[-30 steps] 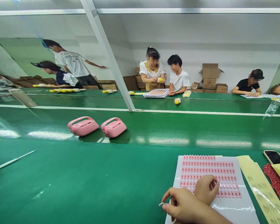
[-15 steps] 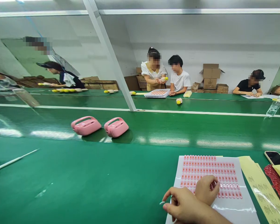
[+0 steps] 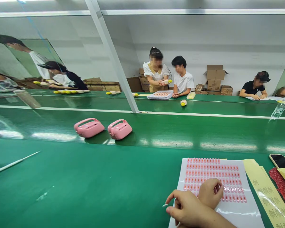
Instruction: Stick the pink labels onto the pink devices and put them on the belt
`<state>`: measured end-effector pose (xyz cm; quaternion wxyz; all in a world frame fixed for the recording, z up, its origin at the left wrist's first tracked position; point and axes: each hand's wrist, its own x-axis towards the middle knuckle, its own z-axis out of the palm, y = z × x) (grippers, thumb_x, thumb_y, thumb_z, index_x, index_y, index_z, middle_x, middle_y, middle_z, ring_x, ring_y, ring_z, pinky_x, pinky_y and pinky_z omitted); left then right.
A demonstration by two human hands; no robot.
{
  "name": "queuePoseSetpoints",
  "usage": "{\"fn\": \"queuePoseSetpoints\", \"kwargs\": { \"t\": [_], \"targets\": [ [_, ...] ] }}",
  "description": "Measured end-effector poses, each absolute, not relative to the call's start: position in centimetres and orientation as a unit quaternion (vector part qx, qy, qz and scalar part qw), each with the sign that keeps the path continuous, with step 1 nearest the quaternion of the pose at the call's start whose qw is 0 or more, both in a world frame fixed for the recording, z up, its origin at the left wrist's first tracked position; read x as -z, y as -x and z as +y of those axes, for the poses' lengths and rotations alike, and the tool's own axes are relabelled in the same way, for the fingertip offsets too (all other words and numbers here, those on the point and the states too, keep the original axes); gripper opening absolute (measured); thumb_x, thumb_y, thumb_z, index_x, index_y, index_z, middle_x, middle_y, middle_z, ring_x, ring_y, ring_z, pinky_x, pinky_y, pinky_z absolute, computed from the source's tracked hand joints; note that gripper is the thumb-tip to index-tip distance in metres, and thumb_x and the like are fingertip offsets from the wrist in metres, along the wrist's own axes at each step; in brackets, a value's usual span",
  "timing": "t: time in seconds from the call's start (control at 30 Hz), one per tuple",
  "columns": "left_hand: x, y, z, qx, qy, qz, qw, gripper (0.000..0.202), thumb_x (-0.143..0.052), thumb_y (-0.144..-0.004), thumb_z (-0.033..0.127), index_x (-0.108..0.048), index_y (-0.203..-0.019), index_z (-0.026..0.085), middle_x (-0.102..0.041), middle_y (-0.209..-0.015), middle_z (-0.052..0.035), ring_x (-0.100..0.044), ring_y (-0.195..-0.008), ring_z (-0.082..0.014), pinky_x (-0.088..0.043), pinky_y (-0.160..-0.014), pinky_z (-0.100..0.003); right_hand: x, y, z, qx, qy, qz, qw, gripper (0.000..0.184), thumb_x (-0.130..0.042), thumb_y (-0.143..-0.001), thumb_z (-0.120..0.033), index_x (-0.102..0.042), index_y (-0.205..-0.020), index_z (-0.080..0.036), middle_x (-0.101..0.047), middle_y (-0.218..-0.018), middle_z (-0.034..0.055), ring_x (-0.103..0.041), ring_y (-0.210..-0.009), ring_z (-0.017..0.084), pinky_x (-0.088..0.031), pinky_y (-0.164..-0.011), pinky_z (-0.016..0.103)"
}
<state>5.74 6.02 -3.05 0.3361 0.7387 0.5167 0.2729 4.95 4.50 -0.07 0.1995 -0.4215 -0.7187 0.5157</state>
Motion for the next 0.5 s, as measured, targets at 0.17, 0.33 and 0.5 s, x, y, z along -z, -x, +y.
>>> {"fn": "queuePoseSetpoints", "kwargs": {
  "t": [0.17,0.33,0.5],
  "targets": [
    [3.1,-5.8,6.0,-0.283,-0.734,0.511,0.347,0.013,-0.05,-0.069,0.018,-0.061,-0.063,0.02,-0.06,-0.059,0.0012,-0.05,-0.058,-0.0139,-0.036,-0.058,-0.025,0.1,-5.0,4.5,-0.528,0.42,-0.709,0.204,0.02,-0.056,-0.075,-0.02,-0.061,-0.095,-0.02,-0.046,-0.049,-0.008,-0.047,-0.046,0.008,-0.03,-0.042,0.015],
    [3.6,-5.8,6.0,-0.3,-0.715,0.513,0.366,0.012,-0.053,-0.071,0.016,-0.061,-0.063,0.019,-0.06,-0.06,0.0017,-0.053,-0.059,-0.0136,-0.038,-0.057,-0.025,-0.1,-4.8,4.2,-0.578,0.414,-0.668,0.22,0.031,-0.055,-0.074,-0.015,-0.054,-0.105,-0.019,-0.041,-0.046,-0.0105,-0.043,-0.04,0.007,-0.028,-0.039,0.015],
    [4.6,-5.5,6.8,-0.333,-0.676,0.538,0.378,0.016,-0.053,-0.085,0.028,-0.06,-0.077,0.016,-0.062,-0.07,0.0014,-0.058,-0.061,-0.0113,-0.047,-0.057,-0.026,-1.2,-6.0,3.8,-0.594,0.358,-0.622,0.365,0.038,-0.057,-0.077,-0.04,-0.047,-0.11,-0.023,-0.042,-0.045,-0.0104,-0.042,-0.037,0.009,-0.032,-0.039,0.018]
  ]
}}
